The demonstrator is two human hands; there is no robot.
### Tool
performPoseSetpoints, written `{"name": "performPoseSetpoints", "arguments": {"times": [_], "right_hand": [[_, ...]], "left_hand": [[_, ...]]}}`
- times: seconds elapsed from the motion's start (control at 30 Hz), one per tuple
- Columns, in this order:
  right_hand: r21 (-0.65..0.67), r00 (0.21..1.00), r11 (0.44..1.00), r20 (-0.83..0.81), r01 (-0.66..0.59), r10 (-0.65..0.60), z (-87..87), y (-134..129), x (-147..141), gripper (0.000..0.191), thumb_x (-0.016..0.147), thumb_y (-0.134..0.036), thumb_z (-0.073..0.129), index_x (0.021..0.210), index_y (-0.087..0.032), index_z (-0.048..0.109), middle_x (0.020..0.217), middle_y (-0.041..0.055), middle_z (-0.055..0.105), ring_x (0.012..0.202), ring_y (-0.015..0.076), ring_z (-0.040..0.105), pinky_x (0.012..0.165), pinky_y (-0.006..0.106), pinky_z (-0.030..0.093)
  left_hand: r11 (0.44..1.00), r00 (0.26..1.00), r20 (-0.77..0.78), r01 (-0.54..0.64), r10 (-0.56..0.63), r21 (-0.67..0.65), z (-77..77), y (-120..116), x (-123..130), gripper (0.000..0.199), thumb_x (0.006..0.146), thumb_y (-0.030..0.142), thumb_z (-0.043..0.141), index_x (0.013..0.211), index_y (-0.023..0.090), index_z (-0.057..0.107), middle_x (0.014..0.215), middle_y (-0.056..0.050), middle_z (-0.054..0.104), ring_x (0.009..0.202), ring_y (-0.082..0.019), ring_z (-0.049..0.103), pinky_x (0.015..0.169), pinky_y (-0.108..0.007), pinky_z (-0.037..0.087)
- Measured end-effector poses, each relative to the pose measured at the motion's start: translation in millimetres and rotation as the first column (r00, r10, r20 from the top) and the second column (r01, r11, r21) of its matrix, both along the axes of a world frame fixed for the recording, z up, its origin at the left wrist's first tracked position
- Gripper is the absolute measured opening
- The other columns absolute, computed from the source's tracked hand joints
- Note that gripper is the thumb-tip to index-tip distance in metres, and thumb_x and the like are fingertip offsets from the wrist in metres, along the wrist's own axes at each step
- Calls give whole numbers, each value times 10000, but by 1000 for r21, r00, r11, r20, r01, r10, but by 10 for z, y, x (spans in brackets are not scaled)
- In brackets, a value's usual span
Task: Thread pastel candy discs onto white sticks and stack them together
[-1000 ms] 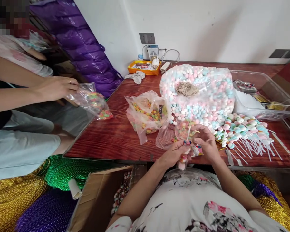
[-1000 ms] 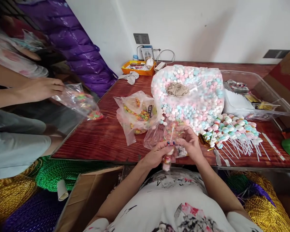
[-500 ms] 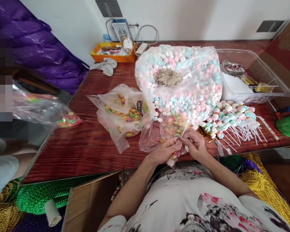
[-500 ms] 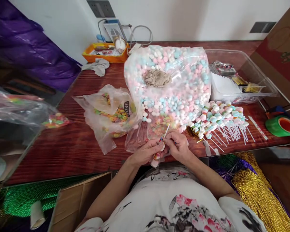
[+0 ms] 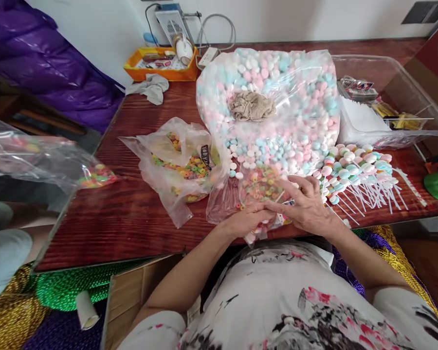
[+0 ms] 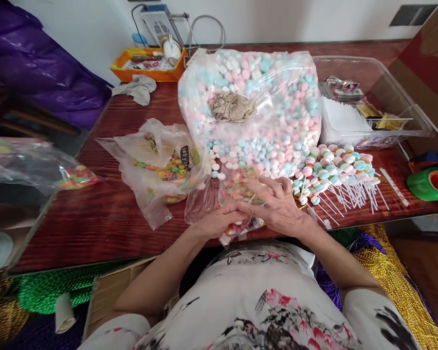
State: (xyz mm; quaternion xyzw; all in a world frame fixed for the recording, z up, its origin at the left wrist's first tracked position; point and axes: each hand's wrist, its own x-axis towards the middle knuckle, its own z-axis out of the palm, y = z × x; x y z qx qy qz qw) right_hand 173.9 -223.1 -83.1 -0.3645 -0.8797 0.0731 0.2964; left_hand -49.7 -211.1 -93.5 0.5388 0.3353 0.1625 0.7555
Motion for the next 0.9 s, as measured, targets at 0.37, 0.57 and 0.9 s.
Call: {"name": "performPoseSetpoints", "arguments": {"times": [0.37,0.57,0.9], "right_hand": [[-219,949,969,312,111,-38,-152,59,-247,127,841,-120,529,883,-160,642,888,90,653,894,243,549,822,441,333],[-45,968,972,114,231,-225,-14,47,-89,274,876,-161,594,1098,-304,670,1313,77,592,1269,358,435,991,554,251],[-211,974,953,17,-219,228,-131,53,22,267,919,-213,613,1082,-418,663,1209,-87,713,1225,242,546,1088,580,137]], "left_hand": [[671,871,-407,128,277,730,-112,-196,83,224,957,312,402,844,174,536,865,-68,582,826,-206,544,807,-353,440],[940,934,-278,-130,223,315,-74,-122,41,292,926,375,413,716,184,480,641,-2,505,569,-137,504,562,-262,403],[921,984,92,177,-155,-346,-61,-52,17,331,803,478,593,711,178,488,596,3,535,393,-91,445,402,-234,362]]}}
